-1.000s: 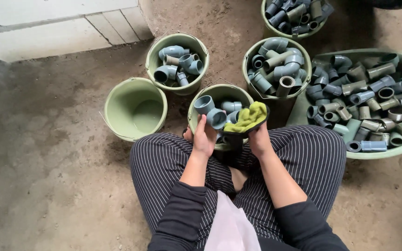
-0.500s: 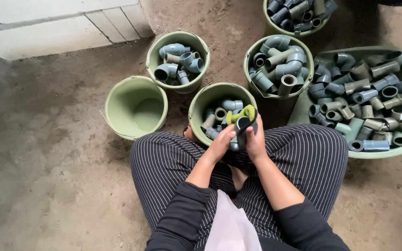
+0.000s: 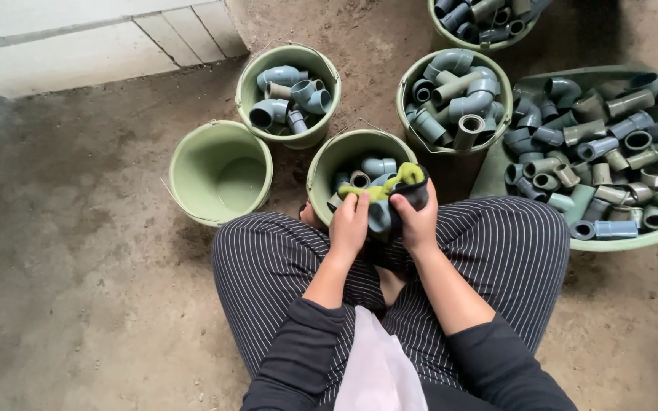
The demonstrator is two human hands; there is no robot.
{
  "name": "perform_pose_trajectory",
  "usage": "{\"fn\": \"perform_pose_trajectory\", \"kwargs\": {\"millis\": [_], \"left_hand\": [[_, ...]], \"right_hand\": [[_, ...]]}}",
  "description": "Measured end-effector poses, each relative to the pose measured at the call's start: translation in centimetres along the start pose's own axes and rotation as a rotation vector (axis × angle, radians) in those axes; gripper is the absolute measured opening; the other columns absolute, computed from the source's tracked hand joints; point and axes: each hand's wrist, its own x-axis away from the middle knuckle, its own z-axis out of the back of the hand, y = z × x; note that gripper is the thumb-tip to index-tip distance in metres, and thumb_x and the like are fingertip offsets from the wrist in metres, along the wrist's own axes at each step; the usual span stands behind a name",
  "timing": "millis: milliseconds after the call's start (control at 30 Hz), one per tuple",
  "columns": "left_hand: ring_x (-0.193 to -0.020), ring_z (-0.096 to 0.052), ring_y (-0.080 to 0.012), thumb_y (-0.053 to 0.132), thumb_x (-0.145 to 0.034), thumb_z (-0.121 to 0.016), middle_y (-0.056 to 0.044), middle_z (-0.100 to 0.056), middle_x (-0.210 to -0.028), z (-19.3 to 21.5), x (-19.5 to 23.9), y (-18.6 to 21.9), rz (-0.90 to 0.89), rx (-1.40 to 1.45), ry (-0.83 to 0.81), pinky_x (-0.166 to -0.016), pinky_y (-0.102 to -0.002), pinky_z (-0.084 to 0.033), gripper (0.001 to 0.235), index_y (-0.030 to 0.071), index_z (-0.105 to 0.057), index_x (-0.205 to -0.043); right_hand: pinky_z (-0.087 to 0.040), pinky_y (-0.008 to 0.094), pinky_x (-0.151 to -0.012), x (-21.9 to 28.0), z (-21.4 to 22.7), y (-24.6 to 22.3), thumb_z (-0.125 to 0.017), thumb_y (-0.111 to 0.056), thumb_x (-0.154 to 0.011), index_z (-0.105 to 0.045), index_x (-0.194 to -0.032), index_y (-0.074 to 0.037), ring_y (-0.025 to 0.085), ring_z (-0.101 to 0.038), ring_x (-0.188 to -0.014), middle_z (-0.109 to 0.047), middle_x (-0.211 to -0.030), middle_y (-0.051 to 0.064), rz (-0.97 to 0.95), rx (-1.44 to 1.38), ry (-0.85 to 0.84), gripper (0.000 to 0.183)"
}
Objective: The person sits on the floor and wipes gray plastic pipe fittings with a green cloth. They pick up fittings from a bucket, wipe them, and place them back into the same bucket.
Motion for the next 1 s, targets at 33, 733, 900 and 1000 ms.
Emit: {"fn": "perform_pose_trajectory", "kwargs": {"millis": [33,733,900,1000], "left_hand": [[-0.078,-0.055,-0.0327,0.052,-0.087,-0.035,-0.012,-0.054,-0.071,-0.4,0.2,-0.1,0.001,0.0,-0.003,-0.066,-0.042,-0.043,0.044,0.011,-0.043,-0.072],[-0.075,-0.045,-0.0076,0.017,-0.088,-0.052,0.001,-0.05,-0.069,-2.7,-0.3,-2.5,-0.361,0.618,-0.127,-0.075,-0.025,-0.038,0.019,0.008,-0.061,-0.075],[-0.089,-0.056,-0.0118,0.02,-0.089,-0.051,-0.006,-0.064,-0.091,-2.4,0.2,-1.5,-0.023,1.043,-0.286,-0.088,-0.028,-0.039,0.022,0.003,-0.064,-0.093],[-0.093,-0.056,-0.0181,0.025,-0.088,-0.052,-0.009,-0.062,-0.095,-3.0,-0.9,-2.9,0.08,1.172,-0.322,-0.092,-0.033,-0.035,0.028,0.001,-0.062,-0.098]], "right_hand": [[-0.043,0.028,-0.074,-0.2,0.1,0.4,-0.076,-0.022,-0.065,-0.051,-0.103,-0.008,0.009,-0.049,-0.079,-0.052,-0.085,0.0,-0.001,0.002,0.002,0.047],[-0.04,0.025,-0.072,-0.6,1.7,2.3,-0.068,-0.019,-0.077,-0.049,-0.101,-0.008,0.009,-0.047,-0.077,-0.05,-0.081,0.002,0.196,0.163,0.145,0.032],[-0.037,0.022,-0.063,-0.6,1.6,2.6,-0.056,-0.018,-0.086,-0.049,-0.077,-0.009,0.007,-0.041,-0.064,-0.043,-0.066,-0.001,0.201,0.122,0.18,0.014],[-0.036,0.019,-0.061,-0.1,0.5,0.6,-0.051,-0.019,-0.09,-0.047,-0.07,-0.011,0.006,-0.038,-0.06,-0.041,-0.062,-0.005,0.165,0.11,0.236,0.022]]}}
